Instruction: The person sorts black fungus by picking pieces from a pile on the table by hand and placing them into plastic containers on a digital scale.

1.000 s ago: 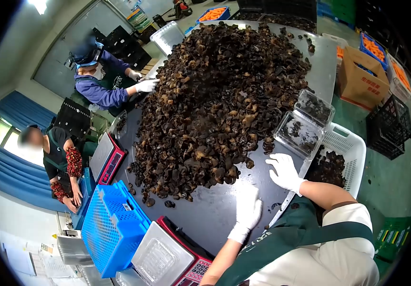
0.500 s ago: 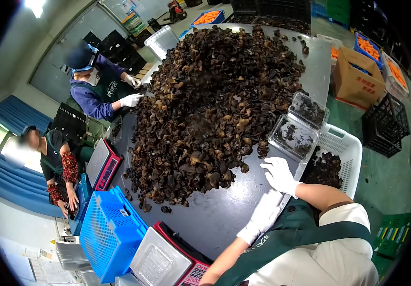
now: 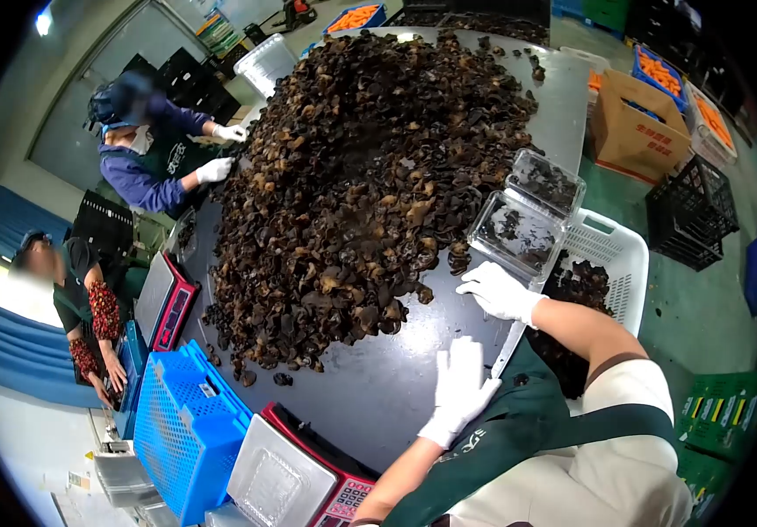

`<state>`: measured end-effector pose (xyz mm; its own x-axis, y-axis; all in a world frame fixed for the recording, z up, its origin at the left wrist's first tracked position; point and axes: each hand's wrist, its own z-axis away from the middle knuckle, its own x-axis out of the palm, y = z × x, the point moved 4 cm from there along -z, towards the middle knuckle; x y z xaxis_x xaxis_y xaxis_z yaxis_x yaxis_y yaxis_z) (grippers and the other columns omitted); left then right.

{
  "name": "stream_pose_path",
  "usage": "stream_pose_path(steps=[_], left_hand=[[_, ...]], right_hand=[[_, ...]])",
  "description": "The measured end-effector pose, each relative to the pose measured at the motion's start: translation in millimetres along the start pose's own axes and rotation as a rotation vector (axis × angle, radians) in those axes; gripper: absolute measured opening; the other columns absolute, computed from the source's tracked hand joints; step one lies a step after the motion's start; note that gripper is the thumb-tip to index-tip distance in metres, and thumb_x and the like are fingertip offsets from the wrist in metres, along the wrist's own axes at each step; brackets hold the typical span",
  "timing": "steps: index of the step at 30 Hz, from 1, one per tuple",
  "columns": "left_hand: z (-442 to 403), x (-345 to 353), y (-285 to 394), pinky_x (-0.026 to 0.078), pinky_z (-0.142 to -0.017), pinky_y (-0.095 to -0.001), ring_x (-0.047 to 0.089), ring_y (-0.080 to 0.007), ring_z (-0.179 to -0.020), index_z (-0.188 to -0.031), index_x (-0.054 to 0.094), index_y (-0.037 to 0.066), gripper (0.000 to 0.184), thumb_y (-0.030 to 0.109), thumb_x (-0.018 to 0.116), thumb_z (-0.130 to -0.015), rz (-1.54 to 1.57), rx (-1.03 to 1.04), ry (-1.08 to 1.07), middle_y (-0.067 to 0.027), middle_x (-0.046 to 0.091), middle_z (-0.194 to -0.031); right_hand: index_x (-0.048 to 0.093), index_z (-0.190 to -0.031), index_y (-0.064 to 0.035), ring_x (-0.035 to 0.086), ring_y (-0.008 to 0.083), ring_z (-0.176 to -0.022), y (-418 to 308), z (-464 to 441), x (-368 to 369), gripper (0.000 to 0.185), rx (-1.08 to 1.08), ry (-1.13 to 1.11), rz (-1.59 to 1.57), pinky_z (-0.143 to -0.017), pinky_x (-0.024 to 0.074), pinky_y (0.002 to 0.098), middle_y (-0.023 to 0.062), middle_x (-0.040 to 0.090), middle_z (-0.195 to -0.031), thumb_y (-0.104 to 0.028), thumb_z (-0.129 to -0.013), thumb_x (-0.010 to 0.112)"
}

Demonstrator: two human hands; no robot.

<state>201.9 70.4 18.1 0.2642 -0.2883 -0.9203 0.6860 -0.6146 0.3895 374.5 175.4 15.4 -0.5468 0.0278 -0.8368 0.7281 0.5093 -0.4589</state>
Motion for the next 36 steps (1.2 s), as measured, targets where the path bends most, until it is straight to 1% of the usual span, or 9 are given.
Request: stream_pose_path(steps=[1,5,9,10,14,16,18,28,36], left_hand=[[-19.7,-7.0,27.4,0.017,-0.11,-0.0542,0.026,-0.0412,-0.135,-0.137,0.034,-0.005,0.074,0.041,0.058,-0.084,0.044,0.087,-0.244,-0.0267,0.03,-0.144],[-6.0,8.8,66.6,0.028,-0.107,-0.0462,0.046,-0.0369,-0.118,-0.128,0.047,0.004,0.056,0.033,0.059,-0.081,0.254,0.602,0.084,-0.0204,0.048,-0.126],[-31.6,-42.3,-8.9,0.031,-0.091,-0.0551,0.045,-0.0401,-0.104,-0.107,0.053,0.001,0.038,0.023,0.054,-0.077,0.157,-0.115,0.121,-0.0221,0.051,-0.11],[-33.2,-39.3,-22.4,0.03,-0.088,-0.0591,0.045,-0.0421,-0.101,-0.105,0.053,0.0,0.038,0.031,0.055,-0.082,-0.278,-0.123,0.539,-0.0225,0.051,-0.106],[-55.0,4.0,8.9,0.031,-0.104,-0.0489,0.039,-0.0397,-0.126,-0.13,0.046,-0.001,0.059,0.039,0.054,-0.086,0.067,-0.054,-0.058,-0.0246,0.045,-0.133],[-53.8,-6.9,67.8,0.033,-0.106,-0.0413,0.039,-0.0355,-0.129,-0.138,0.04,0.003,0.057,0.032,0.052,-0.09,0.144,0.272,-0.464,-0.0213,0.041,-0.139],[2.4,46.9,69.2,0.036,-0.103,-0.0425,0.046,-0.0355,-0.121,-0.131,0.047,0.003,0.044,0.019,0.051,-0.091,0.645,0.646,0.012,-0.0188,0.049,-0.132],[159.1,-19.2,-61.5,0.022,-0.104,-0.0614,0.026,-0.0463,-0.132,-0.14,0.037,0.007,0.069,0.046,0.054,-0.085,-0.258,-0.759,0.21,-0.0261,0.03,-0.144],[166.7,-1.2,-54.5,0.01,-0.113,-0.0554,0.017,-0.0436,-0.138,-0.143,0.031,0.004,0.068,0.034,0.056,-0.088,-0.034,-0.77,0.299,-0.0261,0.021,-0.149]], right_hand=[[0.064,-0.109,-0.0123,0.049,0.0286,-0.104,0.9,-1.0,1.1,0.031,0.01,-0.001,0.001,-0.093,0.0383,0.0392,0.0102,0.058,-0.115,-0.007,-0.081,0.054],[0.062,-0.109,-0.0116,0.048,0.027,-0.107,0.5,2.4,3.3,0.029,0.015,0.013,0.007,-0.096,0.0373,0.0376,0.0076,0.057,-0.113,-0.009,-0.081,0.055],[0.062,-0.109,-0.0119,0.048,0.0261,-0.108,3.0,3.7,6.3,0.029,0.023,0.04,-0.01,-0.096,0.0379,0.0379,0.007,0.057,-0.113,-0.009,-0.081,0.055],[0.062,-0.109,-0.012,0.048,0.0258,-0.108,2.1,3.6,4.5,0.028,0.026,0.062,-0.029,-0.095,0.0381,0.0381,0.007,0.057,-0.114,-0.009,-0.081,0.055],[0.062,-0.109,-0.0089,0.047,0.0281,-0.112,6.8,3.2,8.4,0.027,0.135,-0.009,-0.06,-0.099,0.0373,0.0384,0.0098,0.055,-0.117,-0.009,-0.085,0.049],[0.063,-0.107,-0.0072,0.047,0.029,-0.113,7.4,3.4,9.5,0.028,0.136,-0.009,-0.089,-0.1,0.0362,0.0384,0.0112,0.056,-0.116,-0.009,-0.085,0.046],[0.065,-0.103,-0.0063,0.047,0.029,-0.113,7.7,1.4,7.3,0.026,0.176,-0.03,-0.079,-0.101,0.0357,0.0386,0.0119,0.057,-0.114,-0.008,-0.085,0.047],[0.061,-0.093,-0.0082,0.053,0.0327,-0.096,-3.6,0.6,-2.2,0.02,-0.016,0.222,-0.016,-0.086,0.0425,0.0424,0.0127,0.057,-0.099,-0.004,-0.074,0.06],[0.057,-0.095,-0.0093,0.048,0.0309,-0.099,-3.7,-4.0,-1.9,0.023,0.012,0.083,0.06,-0.088,0.0372,0.0432,0.0111,0.053,-0.1,-0.005,-0.072,0.058]])
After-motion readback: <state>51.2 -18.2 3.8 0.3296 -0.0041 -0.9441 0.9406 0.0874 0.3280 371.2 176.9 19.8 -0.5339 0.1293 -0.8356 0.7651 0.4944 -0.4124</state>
